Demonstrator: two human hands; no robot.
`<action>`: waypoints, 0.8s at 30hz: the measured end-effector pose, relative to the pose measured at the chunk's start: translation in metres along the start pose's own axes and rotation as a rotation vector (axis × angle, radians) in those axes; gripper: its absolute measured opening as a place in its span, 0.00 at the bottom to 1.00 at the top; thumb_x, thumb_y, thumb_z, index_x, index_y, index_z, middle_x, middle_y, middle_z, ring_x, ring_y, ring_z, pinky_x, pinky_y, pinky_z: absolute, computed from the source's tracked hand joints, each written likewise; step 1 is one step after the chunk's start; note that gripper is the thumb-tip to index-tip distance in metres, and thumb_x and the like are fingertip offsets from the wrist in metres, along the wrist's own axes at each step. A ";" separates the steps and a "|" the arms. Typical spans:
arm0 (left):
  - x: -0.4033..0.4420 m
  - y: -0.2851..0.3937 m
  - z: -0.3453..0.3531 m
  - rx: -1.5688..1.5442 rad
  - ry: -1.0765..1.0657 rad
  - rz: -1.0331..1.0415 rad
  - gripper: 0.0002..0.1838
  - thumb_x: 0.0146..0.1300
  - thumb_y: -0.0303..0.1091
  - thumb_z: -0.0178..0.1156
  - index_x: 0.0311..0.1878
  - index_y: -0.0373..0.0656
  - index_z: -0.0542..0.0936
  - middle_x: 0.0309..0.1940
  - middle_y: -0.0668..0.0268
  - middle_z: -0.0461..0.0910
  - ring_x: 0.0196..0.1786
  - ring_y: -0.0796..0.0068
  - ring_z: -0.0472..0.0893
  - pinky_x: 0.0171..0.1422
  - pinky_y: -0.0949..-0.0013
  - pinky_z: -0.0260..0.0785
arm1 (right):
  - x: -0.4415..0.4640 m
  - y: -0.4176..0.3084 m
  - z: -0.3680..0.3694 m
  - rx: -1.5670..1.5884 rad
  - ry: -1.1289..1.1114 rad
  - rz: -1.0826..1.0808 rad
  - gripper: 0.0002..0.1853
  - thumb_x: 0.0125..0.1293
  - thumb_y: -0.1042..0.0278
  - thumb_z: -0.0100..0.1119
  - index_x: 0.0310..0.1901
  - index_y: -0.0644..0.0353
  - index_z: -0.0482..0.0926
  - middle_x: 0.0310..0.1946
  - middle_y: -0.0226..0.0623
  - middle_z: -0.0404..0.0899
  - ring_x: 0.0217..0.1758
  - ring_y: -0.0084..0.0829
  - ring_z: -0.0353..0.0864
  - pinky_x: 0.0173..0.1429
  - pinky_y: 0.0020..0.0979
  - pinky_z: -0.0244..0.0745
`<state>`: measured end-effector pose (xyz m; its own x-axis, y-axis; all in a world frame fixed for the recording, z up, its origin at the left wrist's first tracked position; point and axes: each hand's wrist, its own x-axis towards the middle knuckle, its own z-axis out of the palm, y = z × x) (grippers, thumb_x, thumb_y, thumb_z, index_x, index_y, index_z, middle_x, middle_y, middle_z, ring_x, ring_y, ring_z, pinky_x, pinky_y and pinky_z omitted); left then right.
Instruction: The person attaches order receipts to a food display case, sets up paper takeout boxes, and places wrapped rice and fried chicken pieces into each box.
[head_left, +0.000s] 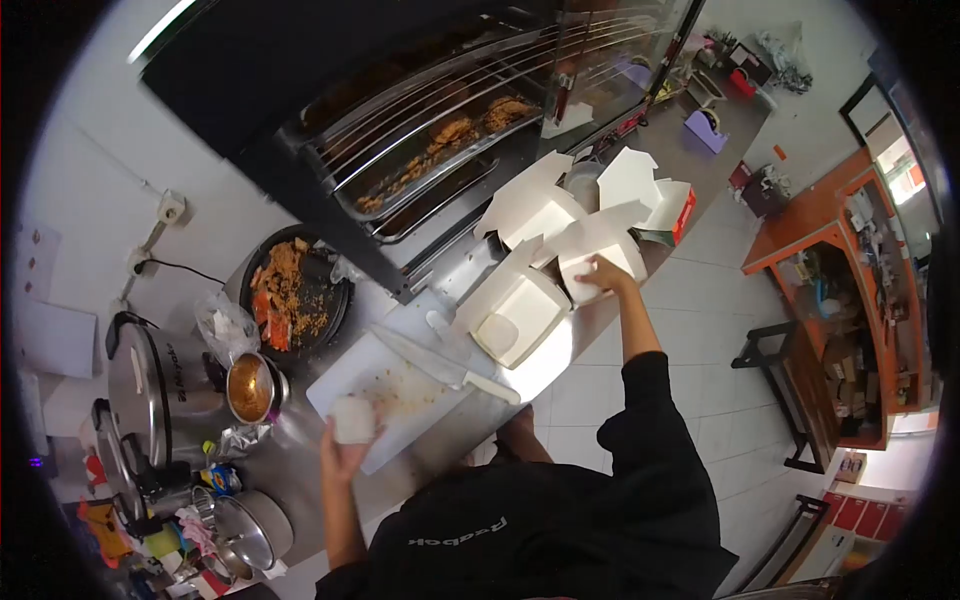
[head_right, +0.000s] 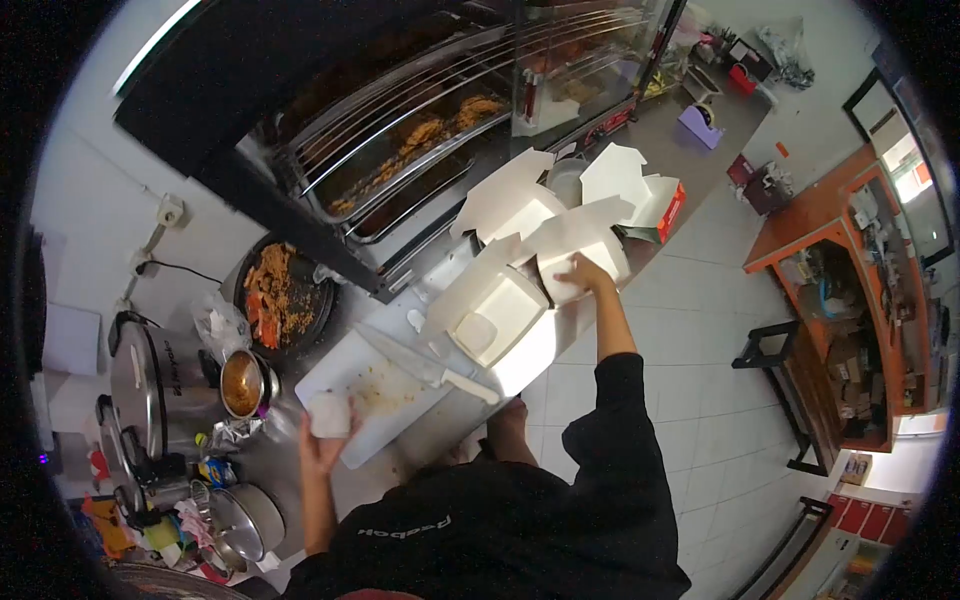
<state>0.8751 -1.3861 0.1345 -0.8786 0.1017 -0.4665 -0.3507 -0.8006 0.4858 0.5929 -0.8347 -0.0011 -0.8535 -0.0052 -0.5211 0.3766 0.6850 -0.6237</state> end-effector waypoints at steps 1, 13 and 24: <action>0.016 -0.014 0.037 -0.029 -0.082 -0.024 0.38 0.63 0.53 0.56 0.69 0.42 0.56 0.65 0.47 0.62 0.62 0.49 0.69 0.67 0.46 0.60 | 0.005 0.012 0.003 -0.218 0.055 -0.127 0.43 0.45 0.41 0.72 0.55 0.66 0.70 0.45 0.58 0.76 0.54 0.48 0.75 0.58 0.44 0.69; 0.152 -0.184 0.318 1.442 -0.631 0.553 0.57 0.52 0.41 0.69 0.73 0.36 0.39 0.71 0.42 0.44 0.74 0.42 0.41 0.74 0.50 0.40 | -0.178 -0.100 -0.059 1.148 -0.039 -0.224 0.32 0.54 0.67 0.67 0.60 0.52 0.65 0.54 0.33 0.69 0.58 0.29 0.69 0.58 0.32 0.69; 0.175 -0.183 0.272 1.575 -0.492 0.285 0.47 0.57 0.47 0.64 0.71 0.37 0.49 0.68 0.41 0.51 0.72 0.39 0.47 0.73 0.46 0.43 | 0.093 0.065 -0.187 -0.921 0.038 0.187 0.28 0.50 0.64 0.59 0.57 0.51 0.70 0.54 0.48 0.72 0.58 0.51 0.73 0.57 0.45 0.74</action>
<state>0.6974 -1.0612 0.1643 -0.8713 0.4742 -0.1263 0.1347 0.4784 0.8677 0.4707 -0.6546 0.0192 -0.8251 0.1757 -0.5369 0.0893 0.9790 0.1830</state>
